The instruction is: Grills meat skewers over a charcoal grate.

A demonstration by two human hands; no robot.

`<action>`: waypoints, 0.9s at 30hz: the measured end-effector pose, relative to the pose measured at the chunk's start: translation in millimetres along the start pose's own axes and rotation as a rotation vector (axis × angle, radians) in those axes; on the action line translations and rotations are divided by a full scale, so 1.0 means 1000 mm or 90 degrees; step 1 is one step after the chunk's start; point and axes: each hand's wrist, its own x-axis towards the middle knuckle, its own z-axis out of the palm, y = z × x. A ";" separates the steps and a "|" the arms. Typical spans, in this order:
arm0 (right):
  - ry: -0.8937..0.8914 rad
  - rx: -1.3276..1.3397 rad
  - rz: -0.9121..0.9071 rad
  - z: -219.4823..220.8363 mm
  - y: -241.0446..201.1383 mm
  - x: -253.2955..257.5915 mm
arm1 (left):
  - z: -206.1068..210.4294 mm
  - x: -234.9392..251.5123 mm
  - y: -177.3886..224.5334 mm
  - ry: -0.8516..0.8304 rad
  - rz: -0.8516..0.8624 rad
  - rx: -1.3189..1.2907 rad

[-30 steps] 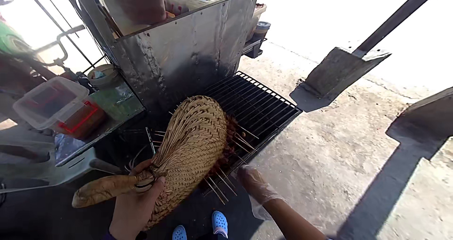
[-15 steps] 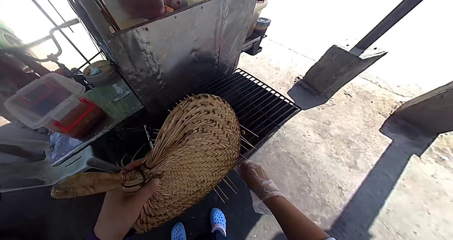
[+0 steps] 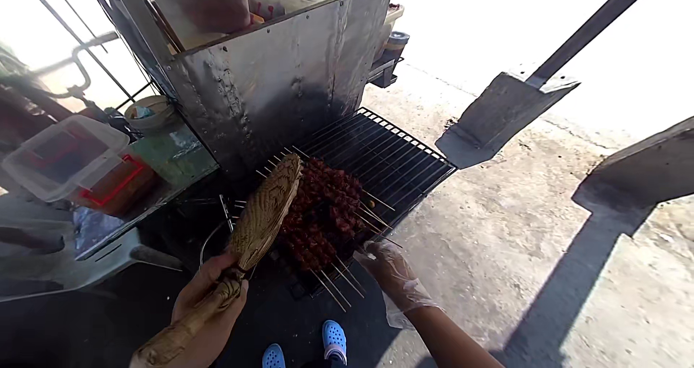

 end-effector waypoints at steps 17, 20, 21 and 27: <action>-0.169 -0.096 0.055 0.004 -0.010 -0.005 | -0.013 0.000 -0.005 0.076 0.028 0.091; -0.188 -0.085 0.058 0.001 -0.010 -0.008 | -0.019 0.000 0.006 0.107 -0.085 0.100; -0.178 -0.077 0.050 0.001 -0.011 -0.009 | -0.020 0.000 0.003 0.123 -0.054 0.140; -0.174 -0.079 0.050 0.009 -0.005 -0.006 | -0.030 -0.002 0.013 0.053 -0.046 0.062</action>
